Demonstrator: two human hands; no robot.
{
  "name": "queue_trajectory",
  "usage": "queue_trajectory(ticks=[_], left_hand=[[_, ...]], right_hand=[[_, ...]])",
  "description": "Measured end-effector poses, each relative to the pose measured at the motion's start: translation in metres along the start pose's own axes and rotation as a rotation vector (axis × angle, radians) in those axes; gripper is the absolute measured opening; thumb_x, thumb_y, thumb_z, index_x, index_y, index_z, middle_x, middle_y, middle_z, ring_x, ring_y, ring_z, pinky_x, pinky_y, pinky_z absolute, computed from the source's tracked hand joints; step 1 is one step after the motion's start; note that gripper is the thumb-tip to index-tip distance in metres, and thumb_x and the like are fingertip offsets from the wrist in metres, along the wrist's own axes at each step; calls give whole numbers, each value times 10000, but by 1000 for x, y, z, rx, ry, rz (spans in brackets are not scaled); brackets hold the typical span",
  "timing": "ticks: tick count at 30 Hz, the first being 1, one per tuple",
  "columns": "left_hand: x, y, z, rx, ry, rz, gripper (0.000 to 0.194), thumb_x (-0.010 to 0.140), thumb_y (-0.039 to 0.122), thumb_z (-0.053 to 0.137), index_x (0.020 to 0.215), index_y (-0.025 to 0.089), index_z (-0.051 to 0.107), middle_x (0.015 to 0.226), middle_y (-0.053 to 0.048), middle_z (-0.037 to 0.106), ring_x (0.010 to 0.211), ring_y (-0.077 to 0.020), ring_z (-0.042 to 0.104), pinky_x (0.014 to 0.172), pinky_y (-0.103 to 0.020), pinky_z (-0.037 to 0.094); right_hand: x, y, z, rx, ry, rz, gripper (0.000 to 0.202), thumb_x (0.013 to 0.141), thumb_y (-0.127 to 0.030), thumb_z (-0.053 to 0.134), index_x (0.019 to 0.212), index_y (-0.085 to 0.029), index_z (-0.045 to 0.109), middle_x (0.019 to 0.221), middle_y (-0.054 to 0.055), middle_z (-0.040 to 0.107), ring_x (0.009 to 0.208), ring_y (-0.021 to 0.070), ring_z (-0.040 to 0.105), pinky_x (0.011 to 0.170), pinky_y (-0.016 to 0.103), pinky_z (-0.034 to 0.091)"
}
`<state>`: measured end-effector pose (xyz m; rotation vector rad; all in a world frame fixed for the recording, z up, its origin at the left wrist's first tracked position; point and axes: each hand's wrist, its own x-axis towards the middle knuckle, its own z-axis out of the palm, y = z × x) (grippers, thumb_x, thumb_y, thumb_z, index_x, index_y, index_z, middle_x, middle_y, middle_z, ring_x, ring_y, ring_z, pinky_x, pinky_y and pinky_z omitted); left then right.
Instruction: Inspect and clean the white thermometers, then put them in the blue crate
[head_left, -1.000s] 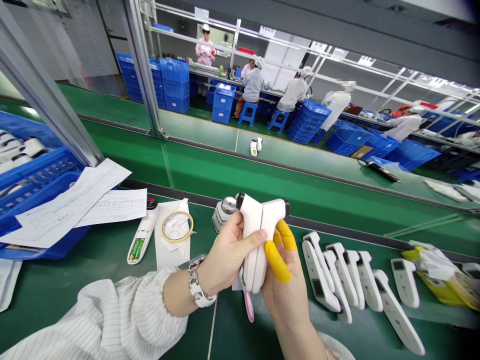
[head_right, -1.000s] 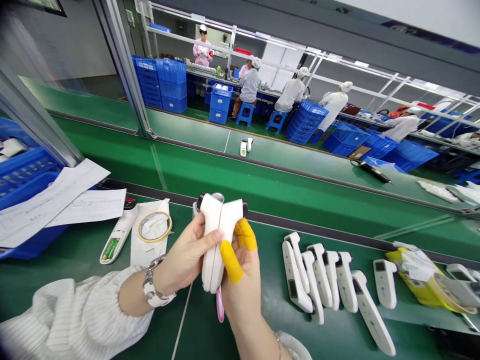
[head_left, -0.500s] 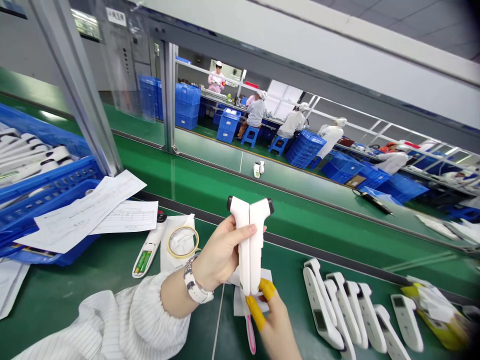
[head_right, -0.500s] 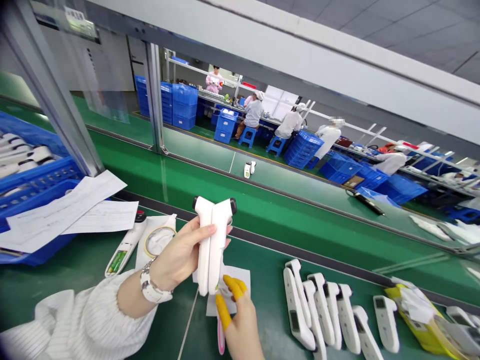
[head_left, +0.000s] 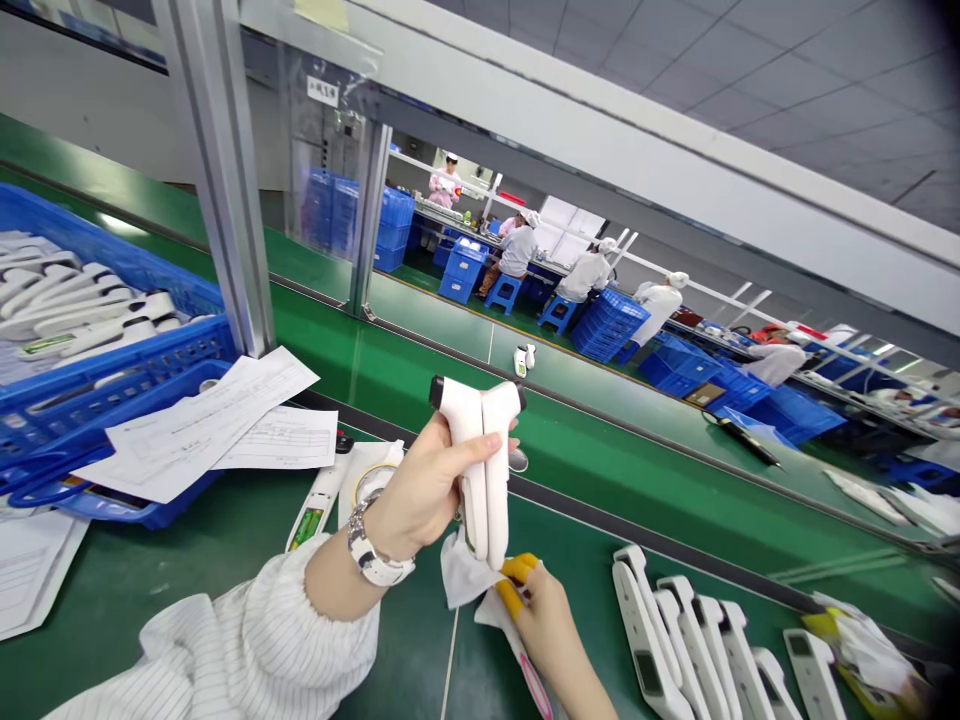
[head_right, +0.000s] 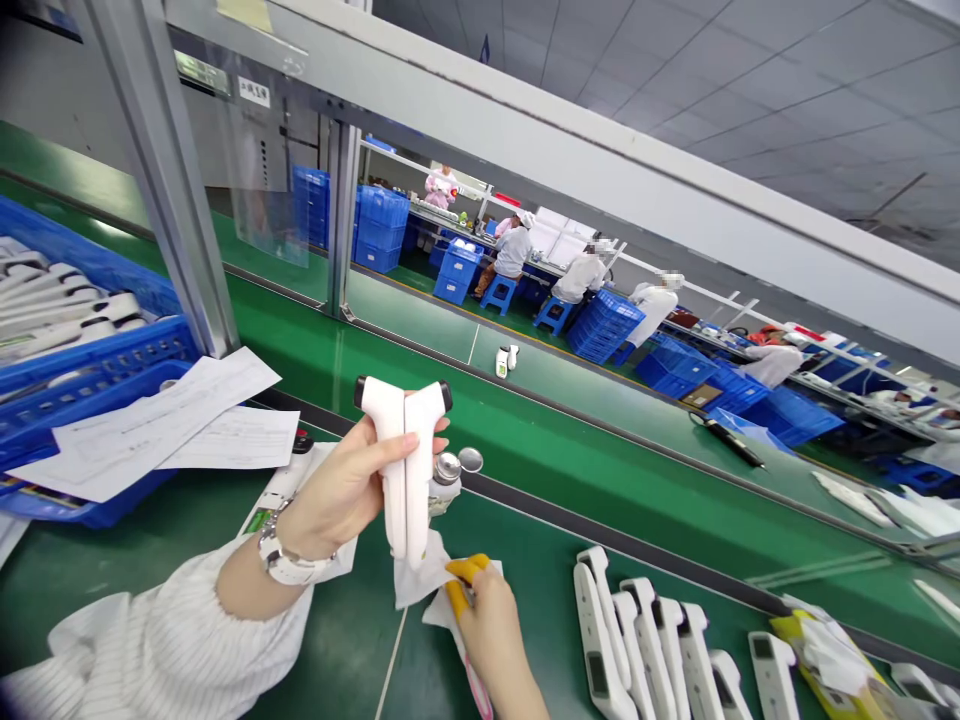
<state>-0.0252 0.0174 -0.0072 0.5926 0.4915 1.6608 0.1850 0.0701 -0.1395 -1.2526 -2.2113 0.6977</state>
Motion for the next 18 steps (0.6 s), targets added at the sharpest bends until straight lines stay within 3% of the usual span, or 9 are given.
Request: queue_trajectory(ticks=[3, 8, 12, 15, 18], left_hand=[[1, 9, -5, 2, 37, 27, 374, 768, 125, 667, 1118, 191, 555, 1119, -80, 655, 955, -187, 630, 761, -285, 536], [2, 13, -8, 0, 50, 43, 393, 754, 127, 678, 1120, 186, 549, 1133, -89, 647, 956, -194, 626, 789, -306, 526], [4, 7, -8, 15, 34, 25, 391, 747, 129, 684, 1109, 186, 547, 1124, -91, 646, 945, -196, 626, 780, -306, 524], [4, -2, -7, 8, -8, 16, 394, 751, 132, 681, 1114, 194, 540, 1086, -78, 655, 899, -171, 633, 770, -286, 520], [4, -8, -6, 3, -50, 4, 385, 763, 138, 671, 1116, 193, 528, 952, -53, 672, 850, -155, 636, 754, -274, 515]], right_hand=[[7, -11, -13, 86, 39, 6, 186, 792, -306, 545, 772, -203, 699, 793, 72, 693, 731, 250, 635, 675, 360, 486], [11, -32, -37, 363, 243, 10, 280, 828, -428, 546, 963, -202, 643, 870, 68, 712, 781, 226, 653, 695, 324, 513], [10, -72, -50, 637, 366, -145, 206, 774, -299, 668, 974, -255, 687, 916, 45, 724, 828, 226, 667, 726, 322, 527], [17, -104, -50, 435, 344, -419, 250, 757, -171, 671, 956, -319, 701, 918, 10, 701, 824, 196, 647, 717, 303, 520], [27, -122, -43, 193, 338, -571, 288, 744, -120, 661, 947, -322, 692, 921, 15, 652, 800, 179, 619, 672, 295, 508]])
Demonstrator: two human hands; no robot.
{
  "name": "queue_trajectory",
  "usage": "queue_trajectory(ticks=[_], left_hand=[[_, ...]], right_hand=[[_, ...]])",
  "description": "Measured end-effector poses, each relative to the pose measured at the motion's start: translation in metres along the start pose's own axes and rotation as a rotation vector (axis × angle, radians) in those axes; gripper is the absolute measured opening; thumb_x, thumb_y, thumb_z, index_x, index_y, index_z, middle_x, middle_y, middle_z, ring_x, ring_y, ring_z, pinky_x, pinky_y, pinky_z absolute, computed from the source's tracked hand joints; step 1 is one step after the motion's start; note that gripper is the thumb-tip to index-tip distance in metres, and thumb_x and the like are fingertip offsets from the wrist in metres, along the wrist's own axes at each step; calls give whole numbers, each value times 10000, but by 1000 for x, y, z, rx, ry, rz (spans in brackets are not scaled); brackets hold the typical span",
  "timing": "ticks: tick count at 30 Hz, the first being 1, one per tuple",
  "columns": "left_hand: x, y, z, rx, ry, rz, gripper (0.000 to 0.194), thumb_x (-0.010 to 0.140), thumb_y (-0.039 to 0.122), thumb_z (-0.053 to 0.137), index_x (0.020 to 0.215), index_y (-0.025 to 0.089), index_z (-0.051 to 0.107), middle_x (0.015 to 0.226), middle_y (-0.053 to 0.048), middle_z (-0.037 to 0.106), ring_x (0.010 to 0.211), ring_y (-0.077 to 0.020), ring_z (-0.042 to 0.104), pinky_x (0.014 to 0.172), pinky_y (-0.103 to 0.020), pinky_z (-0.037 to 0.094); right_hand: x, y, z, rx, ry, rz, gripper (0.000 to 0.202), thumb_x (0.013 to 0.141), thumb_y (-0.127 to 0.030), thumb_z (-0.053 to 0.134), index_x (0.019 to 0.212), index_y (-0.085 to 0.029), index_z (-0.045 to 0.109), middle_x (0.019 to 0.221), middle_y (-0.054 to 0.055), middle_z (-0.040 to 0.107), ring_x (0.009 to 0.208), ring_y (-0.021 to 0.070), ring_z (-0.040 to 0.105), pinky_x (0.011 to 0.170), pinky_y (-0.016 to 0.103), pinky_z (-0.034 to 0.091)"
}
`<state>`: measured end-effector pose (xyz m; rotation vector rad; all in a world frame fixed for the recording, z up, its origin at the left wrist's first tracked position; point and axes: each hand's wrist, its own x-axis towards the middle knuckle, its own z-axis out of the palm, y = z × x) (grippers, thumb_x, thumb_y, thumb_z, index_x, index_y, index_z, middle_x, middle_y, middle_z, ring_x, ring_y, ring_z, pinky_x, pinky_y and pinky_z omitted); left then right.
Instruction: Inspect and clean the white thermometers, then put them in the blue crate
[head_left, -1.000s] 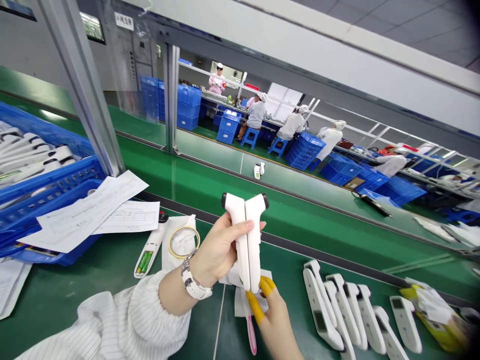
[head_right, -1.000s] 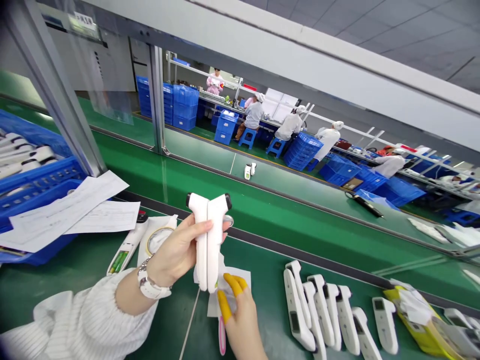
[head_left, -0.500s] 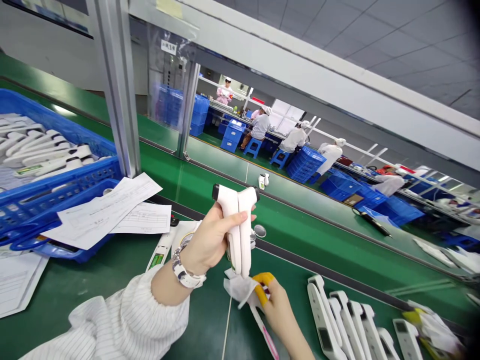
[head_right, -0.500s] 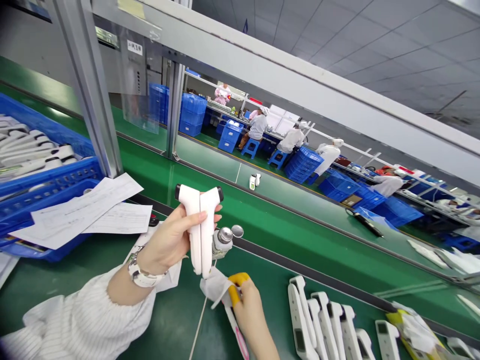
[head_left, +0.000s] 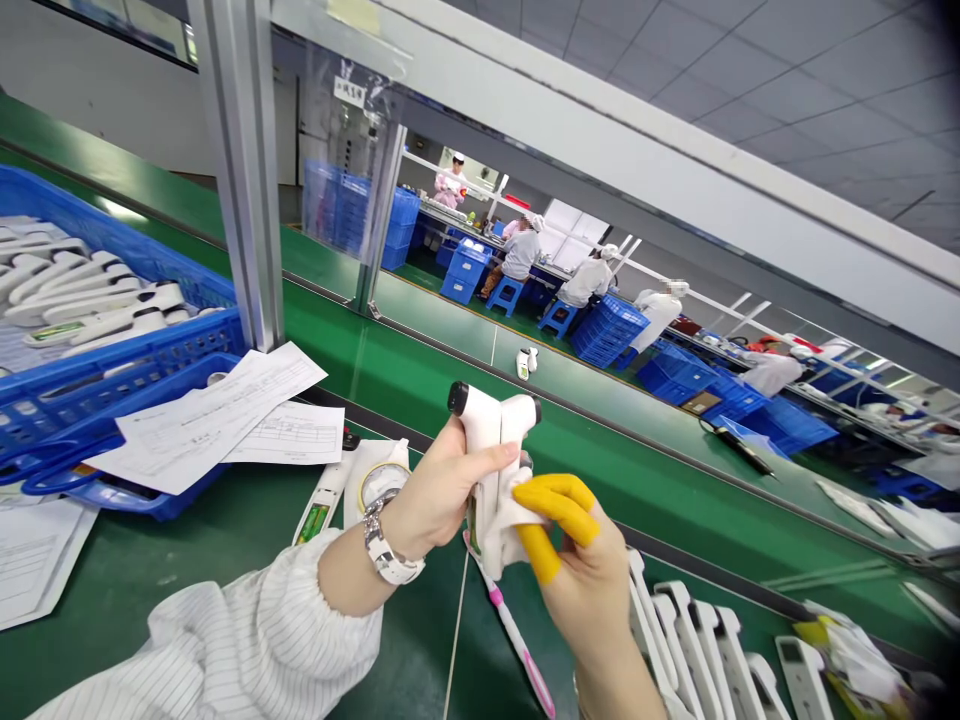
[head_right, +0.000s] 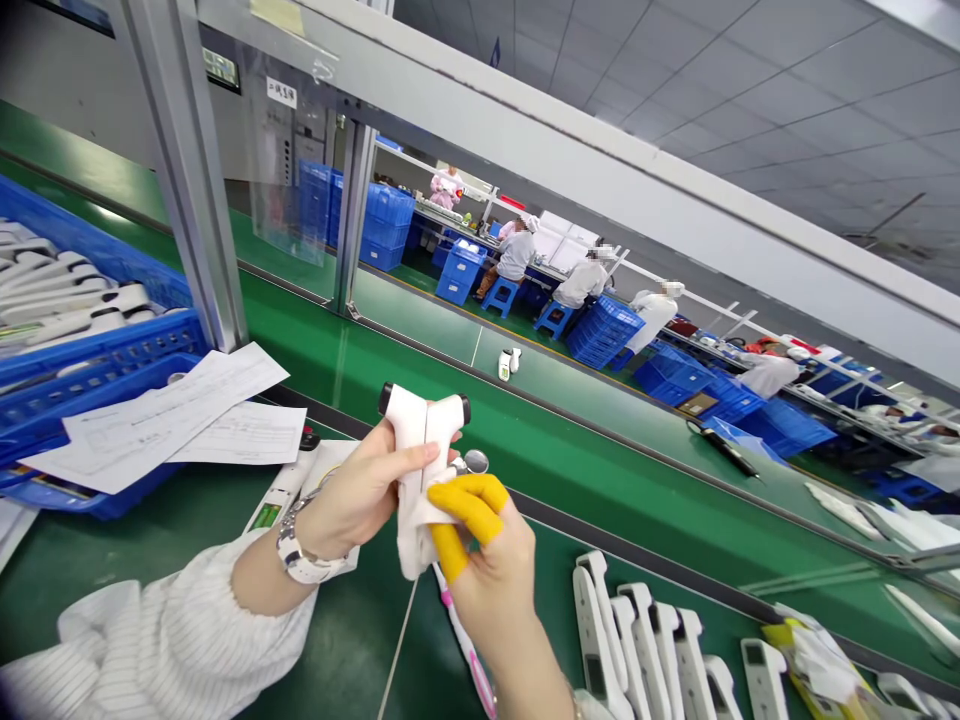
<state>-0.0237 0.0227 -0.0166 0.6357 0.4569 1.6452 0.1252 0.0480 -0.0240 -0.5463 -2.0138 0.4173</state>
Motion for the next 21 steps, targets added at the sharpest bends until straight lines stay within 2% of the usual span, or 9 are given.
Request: queue_trajectory(ticks=[2, 5, 8, 10, 12, 14, 17, 19, 21], left_hand=[[0, -1, 1, 0, 3, 13, 390, 763, 142, 672, 1118, 194, 519, 929, -46, 670, 848, -156, 635, 746, -272, 513], [0, 4, 1, 22, 56, 34, 400, 751, 141, 684, 1113, 200, 523, 1018, -58, 662, 848, -156, 635, 719, -265, 516], [0, 12, 0, 23, 73, 27, 373, 756, 150, 682, 1094, 195, 528, 1099, -78, 646, 875, -164, 637, 718, -264, 523], [-1, 15, 0, 17, 70, 30, 354, 763, 152, 675, 1083, 187, 528, 1122, -87, 640, 887, -167, 639, 742, -273, 526], [-1, 14, 1, 23, 72, 39, 346, 763, 141, 671, 1078, 179, 531, 1123, -88, 640, 894, -168, 639, 763, -278, 526], [0, 12, 1, 30, 75, 40, 352, 766, 130, 665, 1088, 178, 531, 1117, -85, 644, 903, -168, 640, 772, -276, 525], [0, 10, 0, 24, 94, 22, 369, 779, 123, 650, 1121, 181, 523, 1106, -83, 653, 914, -167, 643, 782, -269, 527], [1, 14, -1, 18, 117, 31, 375, 783, 119, 645, 1132, 181, 525, 1096, -82, 659, 915, -165, 645, 785, -262, 529], [2, 21, -4, 9, 151, 62, 368, 785, 117, 641, 1133, 176, 534, 1081, -81, 666, 902, -160, 649, 772, -253, 534]], right_hand=[[-1, 1, 7, -71, -35, -34, 261, 758, -121, 639, 949, -295, 675, 890, 25, 625, 736, 168, 610, 605, 284, 501], [-20, 8, 10, -98, -146, -31, 229, 792, -117, 592, 957, -267, 643, 848, 25, 617, 677, 150, 604, 563, 263, 495], [-41, 15, 5, -155, -337, 10, 181, 805, -112, 566, 906, -240, 645, 806, 24, 632, 678, 147, 614, 587, 252, 499], [-46, 20, -1, -184, -392, 62, 121, 816, -139, 559, 841, -224, 641, 772, 19, 637, 673, 148, 611, 597, 251, 496], [-41, 28, -9, -221, -316, 96, 83, 831, -189, 556, 808, -222, 629, 749, 10, 644, 655, 148, 601, 589, 252, 491], [-29, 40, -14, -296, -179, 102, 66, 836, -232, 557, 829, -223, 622, 766, 10, 656, 670, 158, 602, 602, 263, 494], [-8, 64, -11, -415, -7, 85, 120, 853, -257, 532, 917, -202, 617, 866, 57, 664, 784, 200, 612, 699, 325, 504], [0, 80, 0, -469, 18, 66, 180, 869, -255, 493, 963, -184, 629, 925, 94, 661, 855, 231, 604, 763, 380, 497], [-1, 93, 14, -521, -26, 36, 217, 858, -273, 503, 976, -177, 660, 970, 121, 655, 887, 260, 591, 786, 422, 490]])
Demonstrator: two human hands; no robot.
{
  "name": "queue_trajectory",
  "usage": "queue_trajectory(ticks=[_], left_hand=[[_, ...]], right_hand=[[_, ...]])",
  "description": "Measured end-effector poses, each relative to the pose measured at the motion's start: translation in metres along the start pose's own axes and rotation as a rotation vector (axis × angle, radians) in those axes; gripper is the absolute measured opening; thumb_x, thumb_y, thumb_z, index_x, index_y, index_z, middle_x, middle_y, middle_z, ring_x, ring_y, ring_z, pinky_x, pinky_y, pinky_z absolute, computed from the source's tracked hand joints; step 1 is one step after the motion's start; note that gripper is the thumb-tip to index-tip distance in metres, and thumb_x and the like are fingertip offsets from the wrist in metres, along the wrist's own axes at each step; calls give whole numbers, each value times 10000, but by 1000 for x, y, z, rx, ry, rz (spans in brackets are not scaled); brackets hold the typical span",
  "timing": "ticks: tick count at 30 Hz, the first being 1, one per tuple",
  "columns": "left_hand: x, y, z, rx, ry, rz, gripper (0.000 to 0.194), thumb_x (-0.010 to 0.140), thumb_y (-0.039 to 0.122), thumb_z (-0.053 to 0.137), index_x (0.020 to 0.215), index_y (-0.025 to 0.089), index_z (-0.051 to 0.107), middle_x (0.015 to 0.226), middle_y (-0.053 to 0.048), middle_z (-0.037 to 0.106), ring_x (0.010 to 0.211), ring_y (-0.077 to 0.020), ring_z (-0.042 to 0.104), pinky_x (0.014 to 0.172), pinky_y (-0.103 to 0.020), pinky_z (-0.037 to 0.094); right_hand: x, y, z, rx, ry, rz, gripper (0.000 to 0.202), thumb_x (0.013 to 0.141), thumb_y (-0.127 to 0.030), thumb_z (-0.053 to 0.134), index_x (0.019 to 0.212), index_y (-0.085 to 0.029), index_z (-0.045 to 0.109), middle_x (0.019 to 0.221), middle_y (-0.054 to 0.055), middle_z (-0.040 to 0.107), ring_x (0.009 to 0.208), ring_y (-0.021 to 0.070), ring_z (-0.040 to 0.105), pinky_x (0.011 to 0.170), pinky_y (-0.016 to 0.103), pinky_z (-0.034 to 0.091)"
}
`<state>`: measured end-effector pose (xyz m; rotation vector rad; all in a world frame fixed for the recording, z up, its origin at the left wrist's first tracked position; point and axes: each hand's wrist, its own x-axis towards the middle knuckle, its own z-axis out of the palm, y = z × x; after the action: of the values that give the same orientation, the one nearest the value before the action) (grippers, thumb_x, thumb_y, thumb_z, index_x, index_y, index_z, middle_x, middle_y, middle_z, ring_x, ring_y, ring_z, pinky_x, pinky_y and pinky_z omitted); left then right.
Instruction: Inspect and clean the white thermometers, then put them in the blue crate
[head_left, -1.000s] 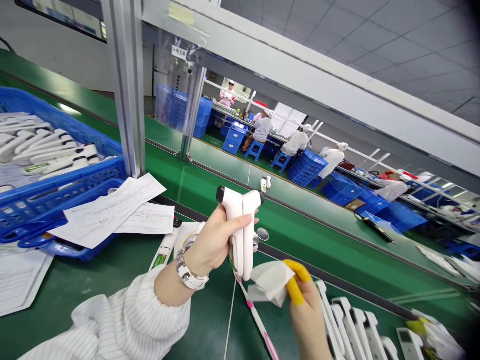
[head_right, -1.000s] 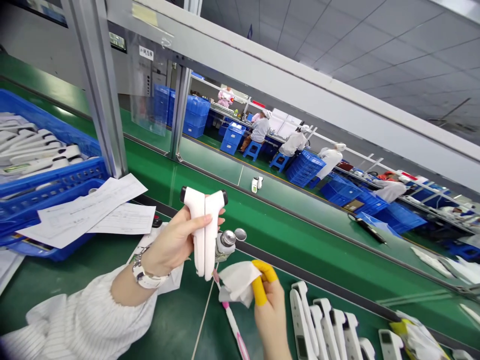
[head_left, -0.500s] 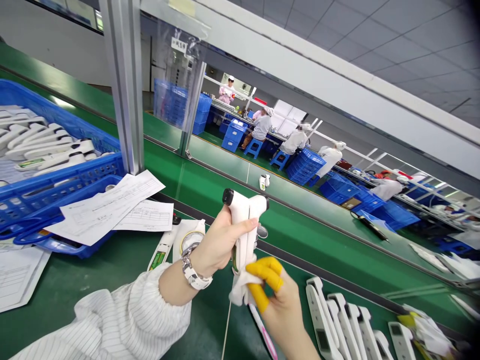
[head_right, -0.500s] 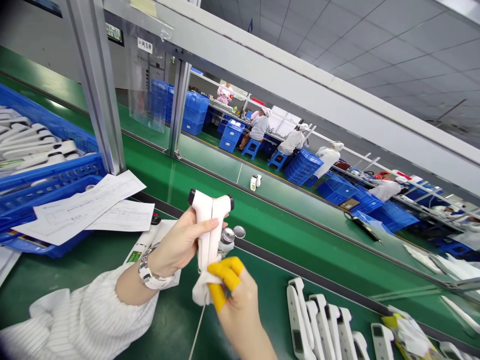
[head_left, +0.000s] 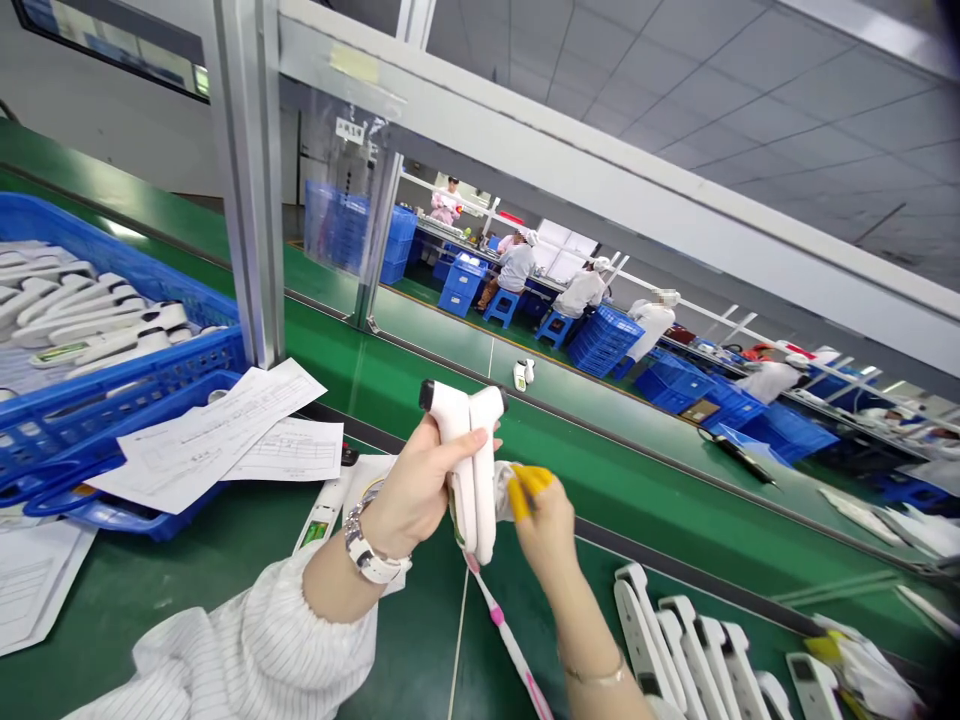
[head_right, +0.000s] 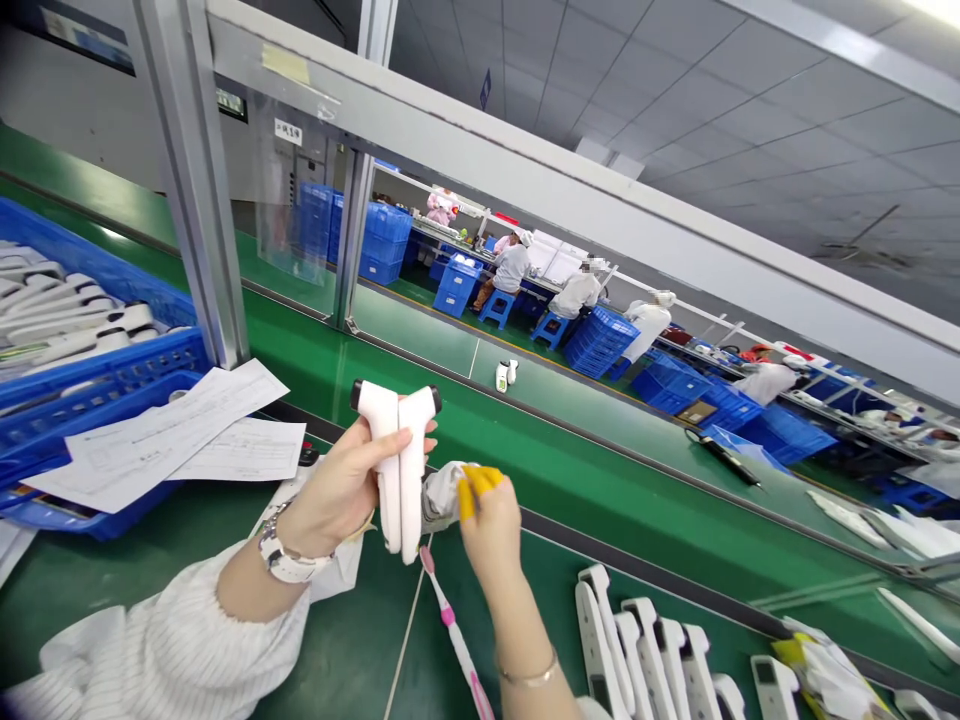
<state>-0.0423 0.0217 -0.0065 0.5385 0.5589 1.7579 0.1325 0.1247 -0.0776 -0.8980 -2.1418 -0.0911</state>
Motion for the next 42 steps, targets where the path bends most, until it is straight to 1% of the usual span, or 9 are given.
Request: queue_trajectory(ticks=[6, 10, 17, 21, 25, 32, 34, 39, 42], left_hand=[[5, 19, -9, -14, 88, 129, 364, 786, 120, 644, 1129, 177, 537, 1045, -65, 677, 890, -161, 653, 730, -250, 545], [5, 16, -9, -5, 28, 98, 376, 774, 129, 661, 1128, 172, 544, 1069, -71, 672, 906, -164, 649, 750, -248, 542], [3, -1, -2, 16, -71, -11, 387, 767, 133, 666, 1133, 181, 552, 1094, -77, 660, 906, -165, 643, 756, -253, 538], [0, -2, 1, 20, -70, -76, 367, 774, 113, 643, 1127, 163, 554, 1039, -93, 669, 857, -162, 650, 705, -238, 535], [0, 0, 0, 30, -45, -50, 385, 775, 97, 639, 1134, 182, 529, 1095, -87, 650, 869, -163, 650, 702, -253, 544], [2, 3, -2, 23, -66, -31, 341, 789, 142, 646, 1115, 168, 548, 1103, -98, 648, 895, -172, 644, 704, -252, 551], [1, 3, -2, 20, -61, -36, 336, 787, 136, 646, 1108, 168, 556, 1096, -97, 650, 894, -171, 643, 709, -258, 553], [-3, 2, -1, 21, -88, -72, 336, 794, 143, 640, 1120, 184, 572, 1037, -85, 670, 846, -157, 642, 705, -260, 554], [-4, 3, -1, 14, -107, -71, 377, 794, 139, 640, 1158, 192, 556, 1063, -86, 663, 878, -168, 639, 714, -265, 552]], right_hand=[[-11, 3, 15, -89, -30, -67, 283, 784, -338, 622, 1015, -189, 691, 998, 151, 646, 919, 346, 553, 758, 553, 444], [-7, -13, -7, 26, 53, -125, 187, 853, -225, 542, 989, -233, 671, 943, 85, 629, 924, 273, 569, 771, 472, 472], [8, -72, -43, 346, 202, -283, 335, 836, -117, 562, 1108, -312, 580, 961, 38, 514, 912, 207, 537, 773, 396, 483], [12, -79, -39, 199, 76, -397, 312, 818, -101, 581, 1074, -279, 585, 927, 37, 498, 853, 198, 503, 724, 388, 473], [-8, -74, -41, 185, -99, -482, 283, 821, -80, 556, 1060, -229, 585, 912, 58, 518, 823, 201, 489, 692, 396, 473], [-38, -60, -57, 12, -692, -190, 153, 860, -186, 544, 879, -248, 683, 824, 62, 600, 787, 224, 533, 689, 407, 481], [-39, -46, -57, -12, -711, -103, 187, 880, -195, 503, 925, -245, 678, 874, 69, 617, 820, 227, 557, 739, 418, 485], [-51, -10, -59, -63, -481, 147, 294, 872, -250, 455, 1119, -180, 599, 1091, 135, 620, 1004, 260, 598, 866, 422, 483], [-71, -6, -59, -124, -711, 302, 170, 792, -276, 552, 913, -206, 647, 839, 79, 689, 746, 234, 663, 669, 344, 521]])
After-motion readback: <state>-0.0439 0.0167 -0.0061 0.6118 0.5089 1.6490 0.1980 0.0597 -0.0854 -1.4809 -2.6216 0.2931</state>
